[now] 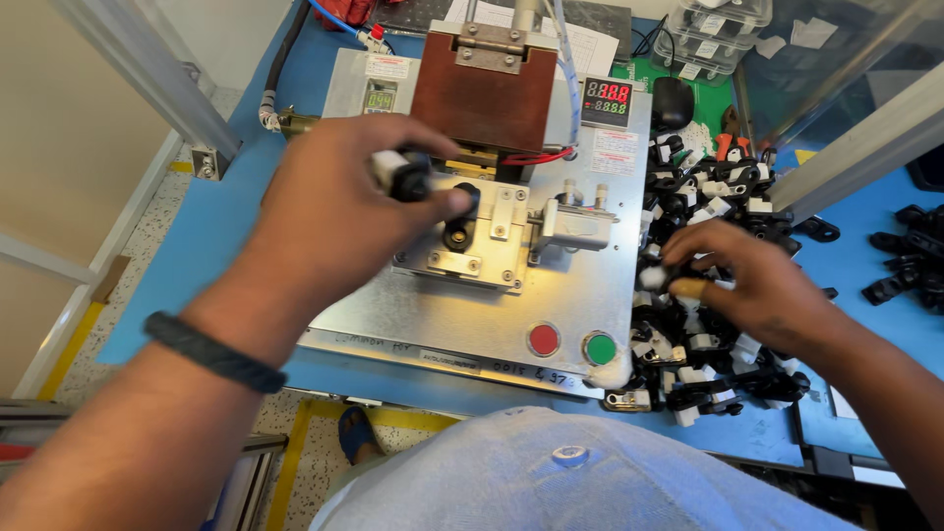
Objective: The person repeatedly places small black and white plastic components into a press machine, activates the press with a green button, and removes the processed parts. The cycle is repeated continuously throughout the clip.
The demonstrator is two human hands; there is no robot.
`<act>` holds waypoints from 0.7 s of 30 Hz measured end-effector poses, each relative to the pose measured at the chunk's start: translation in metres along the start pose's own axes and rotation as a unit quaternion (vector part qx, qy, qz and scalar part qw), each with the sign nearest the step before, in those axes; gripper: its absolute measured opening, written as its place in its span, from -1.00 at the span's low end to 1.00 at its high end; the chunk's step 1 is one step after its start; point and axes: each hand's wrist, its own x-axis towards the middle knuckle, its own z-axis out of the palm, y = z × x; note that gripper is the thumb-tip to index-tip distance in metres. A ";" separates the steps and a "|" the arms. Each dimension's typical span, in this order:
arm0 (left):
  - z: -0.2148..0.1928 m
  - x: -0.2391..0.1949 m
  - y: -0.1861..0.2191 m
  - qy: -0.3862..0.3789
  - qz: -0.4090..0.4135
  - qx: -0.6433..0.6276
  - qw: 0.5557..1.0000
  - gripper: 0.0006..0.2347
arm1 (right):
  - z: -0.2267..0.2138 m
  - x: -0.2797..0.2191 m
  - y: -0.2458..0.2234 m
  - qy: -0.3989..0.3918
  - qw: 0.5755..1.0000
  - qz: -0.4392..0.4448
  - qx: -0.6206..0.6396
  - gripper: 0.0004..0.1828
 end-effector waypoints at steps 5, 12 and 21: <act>0.015 0.010 0.002 0.003 0.086 0.068 0.994 -0.81 | 0.006 -0.017 -0.069 0.161 0.959 0.004 0.233 -0.70; -0.001 0.011 -0.015 0.106 0.179 -0.008 0.978 -0.87 | 0.055 0.016 -0.198 0.190 0.969 -0.015 0.155 -0.79; -0.078 -0.042 -0.100 0.053 -0.302 -0.168 0.937 -0.95 | 0.098 0.037 -0.240 0.247 0.958 0.051 -0.136 -0.83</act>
